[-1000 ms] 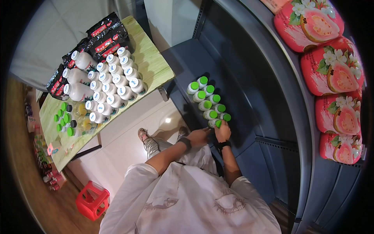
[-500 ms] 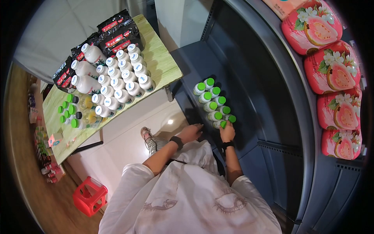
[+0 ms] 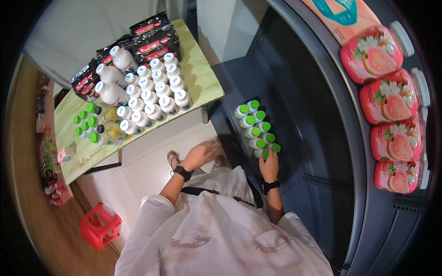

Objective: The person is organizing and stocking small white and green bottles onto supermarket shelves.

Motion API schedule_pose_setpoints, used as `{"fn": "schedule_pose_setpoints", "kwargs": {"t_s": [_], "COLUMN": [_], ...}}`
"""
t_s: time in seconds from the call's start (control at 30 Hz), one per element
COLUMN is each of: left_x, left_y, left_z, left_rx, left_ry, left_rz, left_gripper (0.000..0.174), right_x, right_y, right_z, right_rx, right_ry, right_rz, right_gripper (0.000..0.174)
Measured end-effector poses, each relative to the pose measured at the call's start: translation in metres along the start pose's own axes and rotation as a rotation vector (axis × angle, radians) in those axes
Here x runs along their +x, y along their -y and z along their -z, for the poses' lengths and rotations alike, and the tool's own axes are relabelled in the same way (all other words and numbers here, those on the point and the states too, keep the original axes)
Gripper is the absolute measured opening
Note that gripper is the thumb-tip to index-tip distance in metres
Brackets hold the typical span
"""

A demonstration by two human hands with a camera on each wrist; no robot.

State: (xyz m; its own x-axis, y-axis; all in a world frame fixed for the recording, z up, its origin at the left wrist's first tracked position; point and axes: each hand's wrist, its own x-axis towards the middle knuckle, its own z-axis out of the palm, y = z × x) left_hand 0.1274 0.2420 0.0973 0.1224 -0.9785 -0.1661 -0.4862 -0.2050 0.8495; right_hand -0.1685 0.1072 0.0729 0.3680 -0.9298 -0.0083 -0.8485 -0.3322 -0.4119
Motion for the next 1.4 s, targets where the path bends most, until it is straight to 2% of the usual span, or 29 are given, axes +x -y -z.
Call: {"fn": "schedule_pose_setpoints", "kwargs": {"t_s": [0.07,0.17,0.27,0.4,0.5,0.6,0.73,0.83,0.97,1.23,1.4], "left_x": [-0.014,-0.033,-0.052,-0.075,-0.096,-0.122,-0.163,-0.194,-0.23,-0.273,-0.284], "left_y": [0.013,0.004,-0.002,0.014,0.019,0.032,0.058,0.074,0.098,0.154,0.186], "left_z": [0.012,0.039,0.058,0.077,0.1,0.128,0.164,0.192,0.227,0.293,0.332], "left_rx": [-0.026,-0.004,0.036,0.083,-0.003,-0.033,-0.039,-0.041,-0.027,0.014,0.036], "left_ry": [-0.112,-0.163,-0.234,-0.273,-0.356,-0.457,-0.557,-0.541,-0.615,-0.975,-1.11], "left_rz": [0.006,0.144,0.15,0.14,0.208,0.288,0.282,0.407,0.458,0.551,0.507], "left_gripper": [0.038,0.036,0.036,0.036,0.035,0.031,0.029,0.027,0.024,0.023,0.031], "right_x": [0.006,0.022,0.038,0.051,0.055,0.049,0.038,0.029,0.014,-0.02,-0.047], "right_y": [0.028,0.07,0.12,0.186,0.224,0.261,0.313,0.352,0.406,0.549,0.623], "right_z": [0.01,0.016,0.022,0.026,0.018,0.007,-0.007,-0.017,-0.03,-0.054,-0.078], "right_rx": [0.054,0.149,0.209,0.271,0.303,0.307,0.309,0.316,0.319,0.453,0.512], "right_ry": [0.013,0.056,0.078,0.183,0.348,0.4,0.509,0.573,0.663,0.681,0.69], "right_rz": [0.086,0.207,0.345,0.505,0.565,0.644,0.759,0.84,0.955,1.167,1.303], "right_gripper": [0.05,0.046,0.039,0.036,0.032,0.029,0.027,0.027,0.029,0.028,0.03]}}
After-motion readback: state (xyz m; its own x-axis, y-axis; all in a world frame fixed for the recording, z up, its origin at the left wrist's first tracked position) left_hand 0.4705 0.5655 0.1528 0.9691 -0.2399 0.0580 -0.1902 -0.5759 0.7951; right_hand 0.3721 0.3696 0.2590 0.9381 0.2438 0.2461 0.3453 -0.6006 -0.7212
